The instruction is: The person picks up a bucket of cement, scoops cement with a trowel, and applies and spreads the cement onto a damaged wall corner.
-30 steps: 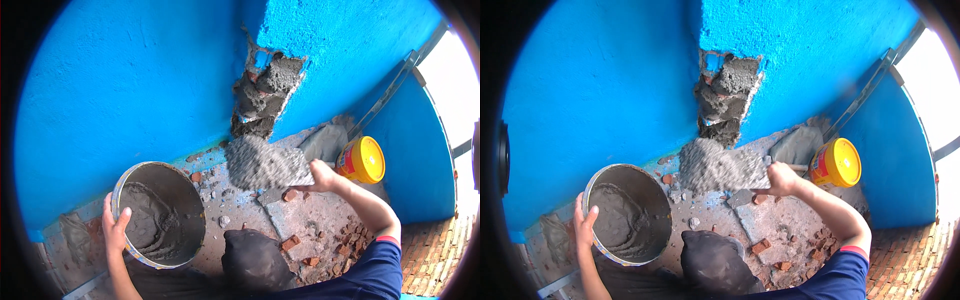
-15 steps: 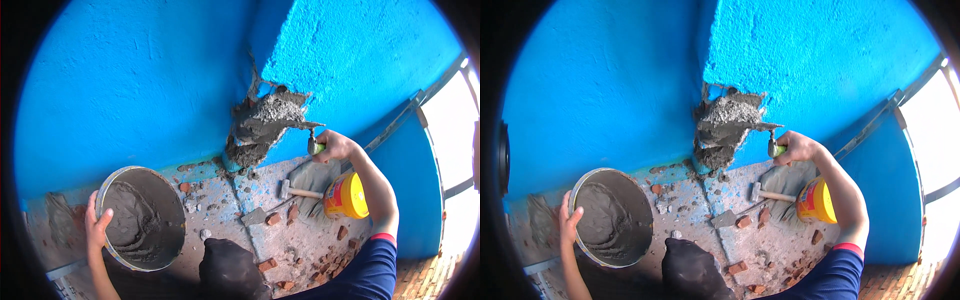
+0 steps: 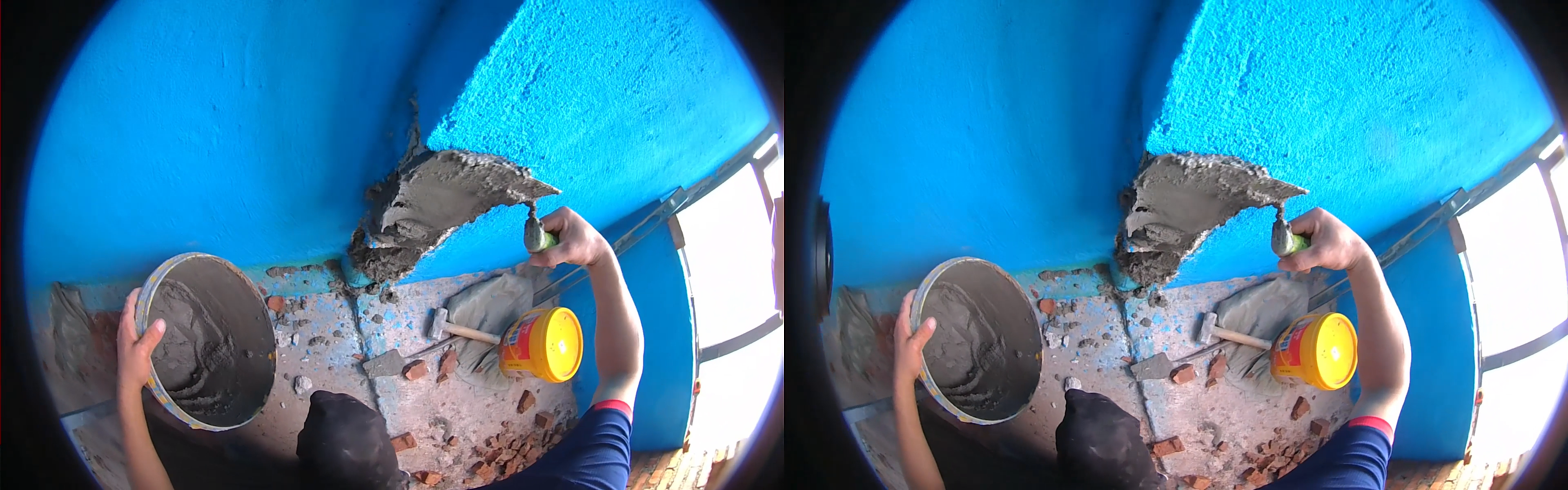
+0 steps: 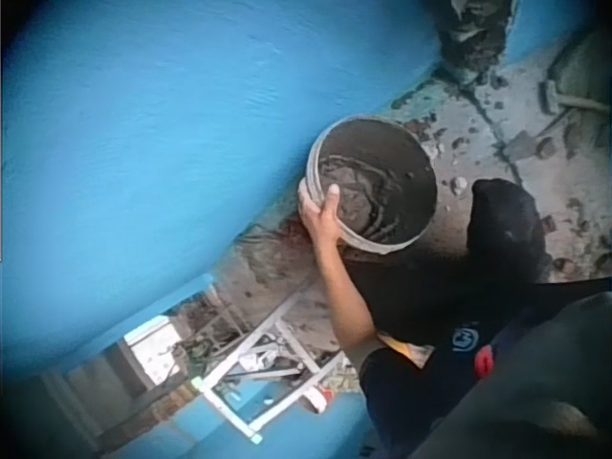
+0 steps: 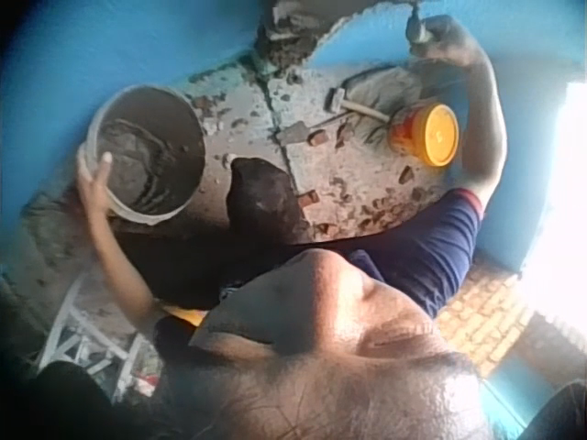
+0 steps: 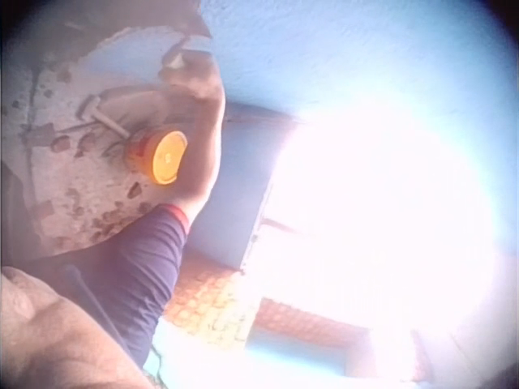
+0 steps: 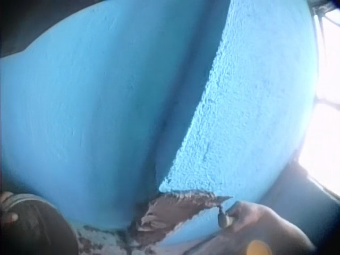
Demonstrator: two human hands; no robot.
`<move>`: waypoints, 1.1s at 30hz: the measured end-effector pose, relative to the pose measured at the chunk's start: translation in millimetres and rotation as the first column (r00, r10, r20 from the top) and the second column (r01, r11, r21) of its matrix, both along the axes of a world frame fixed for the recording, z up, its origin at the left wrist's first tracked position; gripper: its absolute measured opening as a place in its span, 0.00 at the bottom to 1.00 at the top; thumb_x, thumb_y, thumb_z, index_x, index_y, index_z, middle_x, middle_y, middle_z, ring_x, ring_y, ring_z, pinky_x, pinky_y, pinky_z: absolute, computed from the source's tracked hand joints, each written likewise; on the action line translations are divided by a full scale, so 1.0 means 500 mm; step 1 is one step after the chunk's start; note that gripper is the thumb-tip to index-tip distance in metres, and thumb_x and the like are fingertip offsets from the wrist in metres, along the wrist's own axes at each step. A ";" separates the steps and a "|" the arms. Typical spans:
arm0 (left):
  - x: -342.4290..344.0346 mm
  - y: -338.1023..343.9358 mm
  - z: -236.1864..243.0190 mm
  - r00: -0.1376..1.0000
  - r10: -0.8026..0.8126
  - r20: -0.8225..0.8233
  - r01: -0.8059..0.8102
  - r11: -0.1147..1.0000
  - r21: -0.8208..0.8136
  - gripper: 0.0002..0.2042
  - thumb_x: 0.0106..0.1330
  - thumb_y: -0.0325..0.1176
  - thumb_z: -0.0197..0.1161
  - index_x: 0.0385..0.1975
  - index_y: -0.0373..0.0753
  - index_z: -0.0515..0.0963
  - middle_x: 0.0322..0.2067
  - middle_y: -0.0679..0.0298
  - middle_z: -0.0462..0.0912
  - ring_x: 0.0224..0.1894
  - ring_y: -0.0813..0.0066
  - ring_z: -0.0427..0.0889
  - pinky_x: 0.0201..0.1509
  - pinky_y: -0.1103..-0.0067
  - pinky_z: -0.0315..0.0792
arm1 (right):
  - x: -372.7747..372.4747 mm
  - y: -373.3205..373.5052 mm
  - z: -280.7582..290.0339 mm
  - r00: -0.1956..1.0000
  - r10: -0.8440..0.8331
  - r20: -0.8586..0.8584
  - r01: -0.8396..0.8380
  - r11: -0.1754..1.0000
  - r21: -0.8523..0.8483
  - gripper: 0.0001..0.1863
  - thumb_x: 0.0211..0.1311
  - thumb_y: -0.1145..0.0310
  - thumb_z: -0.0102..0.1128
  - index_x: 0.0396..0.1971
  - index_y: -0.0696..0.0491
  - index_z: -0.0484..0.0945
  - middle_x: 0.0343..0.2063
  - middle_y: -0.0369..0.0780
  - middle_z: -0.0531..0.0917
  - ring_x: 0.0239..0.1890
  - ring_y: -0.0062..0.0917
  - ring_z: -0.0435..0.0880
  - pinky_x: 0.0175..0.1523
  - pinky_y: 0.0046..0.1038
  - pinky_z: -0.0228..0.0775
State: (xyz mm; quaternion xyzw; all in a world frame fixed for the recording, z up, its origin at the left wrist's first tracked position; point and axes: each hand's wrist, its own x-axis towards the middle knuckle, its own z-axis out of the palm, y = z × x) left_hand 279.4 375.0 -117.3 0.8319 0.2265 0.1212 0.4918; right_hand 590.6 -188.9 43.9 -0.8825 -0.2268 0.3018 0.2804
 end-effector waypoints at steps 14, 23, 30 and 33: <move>-0.009 0.027 -0.004 0.999 0.049 0.000 -0.049 0.999 0.020 0.33 0.58 0.43 0.64 0.61 0.32 0.65 0.54 0.54 0.73 0.58 0.64 0.70 0.64 0.72 0.60 | -0.096 -0.052 0.025 0.858 -0.093 0.505 0.144 0.988 -0.061 0.11 0.39 0.71 0.75 0.25 0.56 0.82 0.18 0.34 0.80 0.22 0.12 0.74 0.29 0.24 0.70; -0.019 0.054 -0.019 0.997 0.054 0.050 -0.052 0.998 -0.041 0.29 0.59 0.38 0.64 0.59 0.31 0.66 0.52 0.57 0.75 0.56 0.68 0.71 0.62 0.74 0.62 | -0.239 -0.011 -0.063 0.749 -0.240 0.618 0.263 0.963 0.055 0.11 0.42 0.76 0.74 0.24 0.55 0.78 0.23 0.31 0.80 0.25 0.12 0.72 0.30 0.20 0.67; 0.013 0.050 -0.021 0.999 -0.003 0.040 0.001 0.999 0.053 0.28 0.60 0.44 0.66 0.56 0.34 0.70 0.48 0.58 0.80 0.52 0.69 0.76 0.58 0.74 0.67 | -0.370 0.352 -0.316 0.960 0.268 0.077 -0.278 0.942 0.190 0.16 0.52 0.61 0.68 0.33 0.58 0.77 0.24 0.43 0.83 0.28 0.34 0.85 0.36 0.34 0.77; 0.017 0.032 -0.051 0.997 0.005 0.082 -0.012 0.996 0.084 0.31 0.58 0.43 0.68 0.57 0.31 0.68 0.52 0.50 0.76 0.56 0.58 0.75 0.60 0.70 0.66 | -0.395 0.547 -0.449 0.889 0.458 0.010 -0.439 0.858 -0.266 0.22 0.56 0.51 0.61 0.35 0.57 0.79 0.30 0.50 0.85 0.36 0.44 0.85 0.43 0.40 0.78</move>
